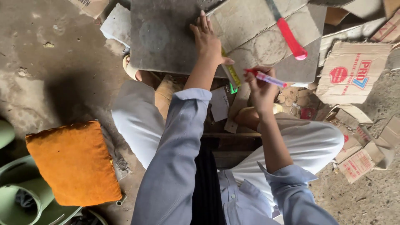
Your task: The person sits on the floor and uses a red utility knife to scrape a flat cardboard piece. They then use a tape measure and a red marker to measure and mark lines on the cardboard. The person repeats measuring and marking on different sections of the cardboard.
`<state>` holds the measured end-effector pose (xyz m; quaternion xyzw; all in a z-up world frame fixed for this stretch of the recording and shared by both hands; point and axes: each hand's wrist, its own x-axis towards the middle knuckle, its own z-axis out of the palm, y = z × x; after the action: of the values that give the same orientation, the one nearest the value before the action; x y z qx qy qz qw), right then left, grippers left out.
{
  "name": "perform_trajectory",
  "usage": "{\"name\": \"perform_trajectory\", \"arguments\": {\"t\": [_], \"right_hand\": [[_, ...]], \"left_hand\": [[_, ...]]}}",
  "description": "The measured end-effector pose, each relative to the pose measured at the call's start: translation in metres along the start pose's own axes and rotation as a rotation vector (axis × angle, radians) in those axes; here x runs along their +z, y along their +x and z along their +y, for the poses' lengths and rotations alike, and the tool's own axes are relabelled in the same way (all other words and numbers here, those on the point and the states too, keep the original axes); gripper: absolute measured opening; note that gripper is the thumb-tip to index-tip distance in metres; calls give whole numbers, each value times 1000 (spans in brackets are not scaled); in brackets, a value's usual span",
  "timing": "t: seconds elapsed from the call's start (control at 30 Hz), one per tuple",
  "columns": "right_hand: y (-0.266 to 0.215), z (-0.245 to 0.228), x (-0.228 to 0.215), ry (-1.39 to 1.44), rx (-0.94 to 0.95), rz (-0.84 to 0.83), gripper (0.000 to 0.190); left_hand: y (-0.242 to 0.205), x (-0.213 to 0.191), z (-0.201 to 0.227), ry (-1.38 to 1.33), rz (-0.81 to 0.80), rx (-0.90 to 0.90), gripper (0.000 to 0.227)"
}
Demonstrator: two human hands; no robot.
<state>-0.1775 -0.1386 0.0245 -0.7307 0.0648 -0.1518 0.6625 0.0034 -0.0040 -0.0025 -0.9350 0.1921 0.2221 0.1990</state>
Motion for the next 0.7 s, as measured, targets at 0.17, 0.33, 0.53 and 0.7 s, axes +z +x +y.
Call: {"name": "perform_trajectory", "arguments": {"t": [0.17, 0.33, 0.53, 0.7], "right_hand": [[7, 16, 9, -432, -108, -79, 31], [9, 24, 11, -375, -181, -94, 27], [6, 21, 11, -385, -171, -107, 27], [1, 19, 14, -403, -150, -100, 26]], "left_hand": [[1, 8, 7, 2, -33, -66, 159], [1, 2, 7, 8, -42, -95, 156], [4, 5, 12, 45, -14, -105, 155], [3, 8, 12, 38, -13, -109, 156]]}}
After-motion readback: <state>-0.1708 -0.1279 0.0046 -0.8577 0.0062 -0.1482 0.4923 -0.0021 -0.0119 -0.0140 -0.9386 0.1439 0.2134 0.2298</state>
